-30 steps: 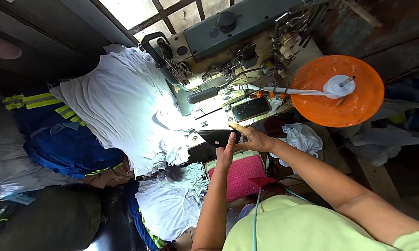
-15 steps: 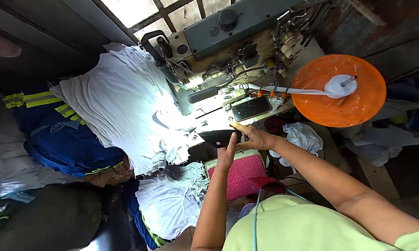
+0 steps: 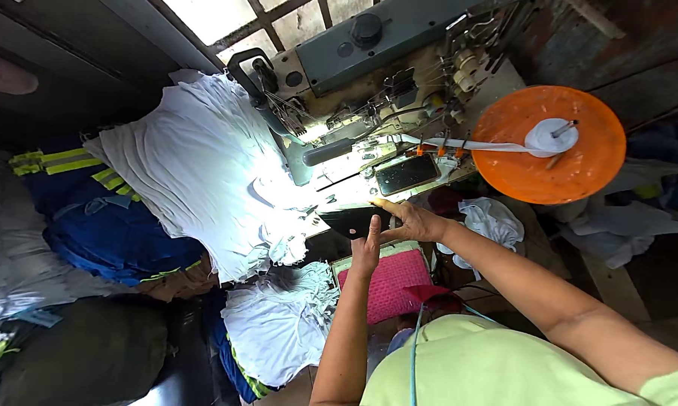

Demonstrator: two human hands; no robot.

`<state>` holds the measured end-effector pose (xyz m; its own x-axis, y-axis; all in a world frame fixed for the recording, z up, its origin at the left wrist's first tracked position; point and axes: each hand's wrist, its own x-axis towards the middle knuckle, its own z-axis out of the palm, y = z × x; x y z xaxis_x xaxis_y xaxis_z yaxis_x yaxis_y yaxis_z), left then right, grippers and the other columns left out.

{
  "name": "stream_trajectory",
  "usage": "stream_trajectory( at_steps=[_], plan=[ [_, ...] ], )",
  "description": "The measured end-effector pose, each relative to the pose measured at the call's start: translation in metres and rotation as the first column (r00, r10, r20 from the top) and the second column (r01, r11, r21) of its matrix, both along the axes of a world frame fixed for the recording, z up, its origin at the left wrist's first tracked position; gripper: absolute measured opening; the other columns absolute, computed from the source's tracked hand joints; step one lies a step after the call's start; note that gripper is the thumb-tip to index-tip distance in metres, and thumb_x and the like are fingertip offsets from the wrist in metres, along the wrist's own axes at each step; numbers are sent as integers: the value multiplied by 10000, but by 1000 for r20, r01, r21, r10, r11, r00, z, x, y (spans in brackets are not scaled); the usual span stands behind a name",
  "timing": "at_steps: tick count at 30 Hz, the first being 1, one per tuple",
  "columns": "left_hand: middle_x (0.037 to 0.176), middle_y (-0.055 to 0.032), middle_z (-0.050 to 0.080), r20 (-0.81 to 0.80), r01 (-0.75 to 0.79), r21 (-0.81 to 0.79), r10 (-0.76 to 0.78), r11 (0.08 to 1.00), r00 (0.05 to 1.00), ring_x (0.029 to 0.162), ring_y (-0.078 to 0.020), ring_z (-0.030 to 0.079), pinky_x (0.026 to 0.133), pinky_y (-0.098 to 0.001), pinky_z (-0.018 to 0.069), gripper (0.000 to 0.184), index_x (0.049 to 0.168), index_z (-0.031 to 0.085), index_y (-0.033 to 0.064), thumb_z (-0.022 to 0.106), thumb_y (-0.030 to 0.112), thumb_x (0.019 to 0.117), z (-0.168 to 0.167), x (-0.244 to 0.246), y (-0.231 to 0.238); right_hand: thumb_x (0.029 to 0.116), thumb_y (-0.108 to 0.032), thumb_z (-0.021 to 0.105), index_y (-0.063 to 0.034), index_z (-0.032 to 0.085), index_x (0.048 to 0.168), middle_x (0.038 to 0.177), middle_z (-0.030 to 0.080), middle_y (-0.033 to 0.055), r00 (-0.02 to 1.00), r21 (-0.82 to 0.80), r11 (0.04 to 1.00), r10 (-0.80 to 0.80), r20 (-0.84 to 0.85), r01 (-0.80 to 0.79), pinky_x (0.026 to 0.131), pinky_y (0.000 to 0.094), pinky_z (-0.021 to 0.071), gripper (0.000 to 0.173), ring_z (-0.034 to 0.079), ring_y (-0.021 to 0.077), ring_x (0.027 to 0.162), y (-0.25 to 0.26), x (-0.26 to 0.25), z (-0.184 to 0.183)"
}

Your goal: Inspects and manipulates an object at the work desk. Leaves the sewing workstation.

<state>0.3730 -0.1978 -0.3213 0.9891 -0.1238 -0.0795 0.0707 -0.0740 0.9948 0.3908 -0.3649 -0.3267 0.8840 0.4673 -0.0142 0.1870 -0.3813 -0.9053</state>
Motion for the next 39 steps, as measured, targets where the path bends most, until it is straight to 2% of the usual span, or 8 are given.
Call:
stream_trajectory(
  at_steps=[4,8,13,17,27,31,35,39],
  plan=[
    [1029,-115,659,9,58,71,-59,996,998,991,6,597,953,-223,480,576,1169,565,-173,499,373,997,0,2,6,904,-479,709,43,394,1526,1206,678,234,1000,54,998,16,-24,-14,925,369,523,871,671,218,1037,1,-1,-1],
    [1022,-107,668,36,49,57,-51,997,998,987,15,601,952,-221,486,576,1155,576,-171,516,378,990,-2,2,7,912,-487,695,37,375,1540,1308,639,242,999,53,998,26,-40,-24,992,382,496,879,648,241,1139,1,-1,-1],
    [1017,-115,670,69,22,96,-29,995,997,993,-8,609,960,-243,486,531,1150,589,-156,489,343,999,-4,2,6,922,-484,691,23,434,1512,1124,697,216,1000,37,999,5,-25,-4,872,357,529,819,671,202,951,2,-1,-3],
    [1014,-128,678,74,4,108,-12,994,997,995,-26,617,968,-260,485,524,1138,598,-157,503,337,992,-7,2,7,939,-490,667,11,437,1517,1075,705,226,1000,10,1000,10,-24,-10,871,405,528,799,674,242,924,3,-2,-2],
    [1012,-122,662,52,-38,129,31,991,998,981,-8,612,945,-227,489,500,1172,572,-150,464,316,1028,-4,0,3,932,-521,660,28,489,1473,805,666,172,999,-92,996,-2,37,5,711,431,511,790,609,246,706,1,-1,-2],
    [1081,-172,658,4,42,142,-42,989,999,1045,-62,598,990,-275,463,603,1197,567,-172,474,391,1003,0,0,8,912,-526,686,69,383,1521,990,688,209,999,-48,999,2,-32,-4,796,379,521,904,631,216,825,2,-2,-2],
    [1053,-138,660,17,66,88,-68,994,998,1018,-13,595,970,-235,473,597,1175,570,-175,507,391,998,-1,1,10,905,-503,694,49,368,1536,1039,676,202,999,-6,1000,2,-49,-2,776,340,495,899,593,172,822,5,-3,1],
    [1065,-154,666,25,82,107,-85,991,996,1027,-24,596,972,-242,471,628,1174,574,-182,527,415,985,0,2,12,914,-467,700,37,355,1549,1232,662,232,998,38,999,28,-61,-26,894,340,513,881,650,191,997,4,-2,2]
  ],
)
